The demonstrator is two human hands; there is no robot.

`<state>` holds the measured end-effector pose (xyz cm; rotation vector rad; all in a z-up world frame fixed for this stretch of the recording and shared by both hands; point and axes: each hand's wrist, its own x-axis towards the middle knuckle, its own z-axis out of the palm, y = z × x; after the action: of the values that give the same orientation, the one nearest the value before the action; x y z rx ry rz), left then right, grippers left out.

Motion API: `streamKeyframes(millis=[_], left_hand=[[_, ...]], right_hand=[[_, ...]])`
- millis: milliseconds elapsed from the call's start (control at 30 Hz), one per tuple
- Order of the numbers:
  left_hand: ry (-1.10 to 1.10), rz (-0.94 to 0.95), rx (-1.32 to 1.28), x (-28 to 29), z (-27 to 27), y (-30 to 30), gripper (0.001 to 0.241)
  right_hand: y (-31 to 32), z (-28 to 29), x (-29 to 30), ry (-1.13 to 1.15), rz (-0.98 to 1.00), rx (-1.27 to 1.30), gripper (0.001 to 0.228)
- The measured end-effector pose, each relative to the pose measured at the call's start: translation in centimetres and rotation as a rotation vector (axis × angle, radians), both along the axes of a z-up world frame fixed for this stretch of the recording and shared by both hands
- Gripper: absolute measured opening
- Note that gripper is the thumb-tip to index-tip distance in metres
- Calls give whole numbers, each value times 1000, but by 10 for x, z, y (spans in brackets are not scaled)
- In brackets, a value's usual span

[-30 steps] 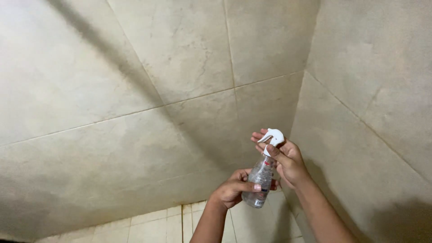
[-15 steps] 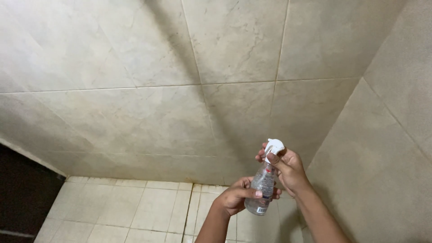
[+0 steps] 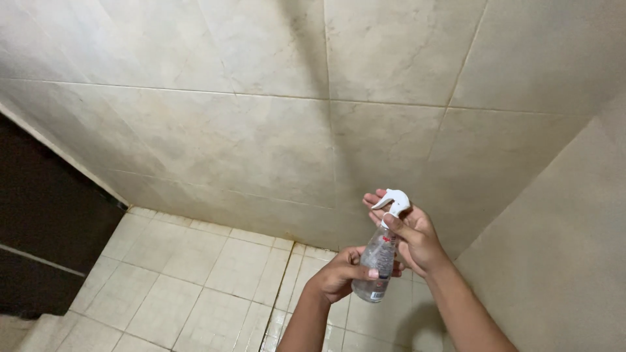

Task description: The person scrubs the tiled wall of a shower stall with a green and blue sponge. They then place the sponge on the toilet tank and pick up a spray bottle, spraying the cleaning solution onto the shower walls.

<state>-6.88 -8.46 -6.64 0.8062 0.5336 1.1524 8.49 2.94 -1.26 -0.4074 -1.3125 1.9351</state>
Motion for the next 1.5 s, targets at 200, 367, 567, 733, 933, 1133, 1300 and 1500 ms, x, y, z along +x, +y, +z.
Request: streamKeyframes(millis=[200,367,567,733,933,1133,1300,1500], left_hand=[[121,97,-11,-39,1,-15,61],[249,205,42,-82,18,-36,56],[184,323,-8,-140,25,-62,54],[135,398,-25,-190,20,-89,54],[149,480,22,-249,3,-128,52],[155,584,-1,-303,-3,-176,52],[162,678,-6,-337,2,-208,52],[140,776,-19,-369,-2,-232,54]], right_hand=[[-3,5,-48,17,88,-4,66],[-13,14,-101,66,195,5,65],[-25,15,-175,64,294,31,66],[-39,7,-239,31,356,56,63],[-73,-4,-314,118,480,-17,63],[-112,-6,-387,85,585,32,65],[-139,-7,-436,95,660,15,65],[-160,-6,-485,49,732,44,65]])
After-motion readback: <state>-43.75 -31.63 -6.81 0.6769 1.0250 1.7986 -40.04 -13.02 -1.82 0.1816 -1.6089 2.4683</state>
